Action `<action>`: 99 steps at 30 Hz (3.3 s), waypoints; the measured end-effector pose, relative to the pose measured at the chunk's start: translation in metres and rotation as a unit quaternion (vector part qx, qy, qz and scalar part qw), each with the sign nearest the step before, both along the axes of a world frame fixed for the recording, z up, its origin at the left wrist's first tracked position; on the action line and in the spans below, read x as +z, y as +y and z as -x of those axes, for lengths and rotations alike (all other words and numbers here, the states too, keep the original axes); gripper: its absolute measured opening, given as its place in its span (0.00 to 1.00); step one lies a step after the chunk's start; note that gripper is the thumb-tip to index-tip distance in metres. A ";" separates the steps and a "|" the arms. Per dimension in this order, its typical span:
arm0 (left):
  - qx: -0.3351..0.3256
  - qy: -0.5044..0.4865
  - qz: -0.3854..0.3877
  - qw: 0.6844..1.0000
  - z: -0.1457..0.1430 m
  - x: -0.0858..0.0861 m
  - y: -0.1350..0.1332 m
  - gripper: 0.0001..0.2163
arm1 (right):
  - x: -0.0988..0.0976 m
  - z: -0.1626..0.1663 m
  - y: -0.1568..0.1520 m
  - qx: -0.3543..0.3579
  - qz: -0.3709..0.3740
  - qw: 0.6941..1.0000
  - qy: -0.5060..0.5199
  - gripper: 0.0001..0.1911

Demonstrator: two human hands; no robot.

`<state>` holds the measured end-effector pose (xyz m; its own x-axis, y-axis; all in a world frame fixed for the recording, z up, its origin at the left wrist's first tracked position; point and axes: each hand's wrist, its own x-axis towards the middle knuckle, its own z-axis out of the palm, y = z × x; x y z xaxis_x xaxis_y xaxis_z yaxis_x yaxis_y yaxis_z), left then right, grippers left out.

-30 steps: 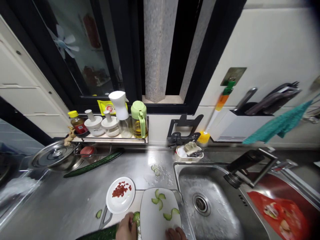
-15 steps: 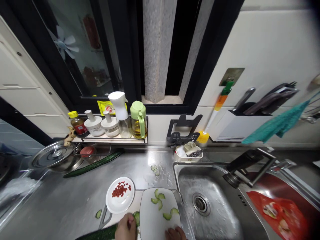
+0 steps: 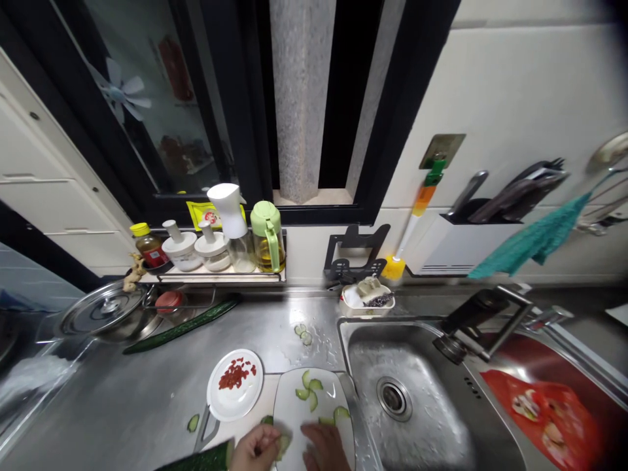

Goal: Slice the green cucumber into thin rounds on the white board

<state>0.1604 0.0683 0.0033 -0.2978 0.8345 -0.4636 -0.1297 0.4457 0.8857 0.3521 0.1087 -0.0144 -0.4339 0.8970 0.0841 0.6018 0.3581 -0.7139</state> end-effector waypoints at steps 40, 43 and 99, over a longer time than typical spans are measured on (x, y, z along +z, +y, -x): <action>-0.097 -0.037 0.045 0.994 -0.064 0.010 0.047 0.17 | 0.020 -0.040 0.010 -0.107 0.344 0.922 0.140 0.13; -0.137 0.088 0.016 0.987 -0.065 0.014 0.054 0.08 | 0.021 -0.043 0.012 -0.142 0.304 0.936 0.104 0.12; -0.277 0.377 0.090 0.879 -0.106 0.046 0.085 0.14 | 0.026 -0.027 0.023 -0.145 -0.046 0.931 -0.333 0.09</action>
<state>0.2663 0.1536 0.0498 -0.1474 0.8817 -0.4482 0.7460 0.3966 0.5350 0.3793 0.1313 0.0115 -0.1588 0.9867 -0.0337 0.9805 0.1536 -0.1226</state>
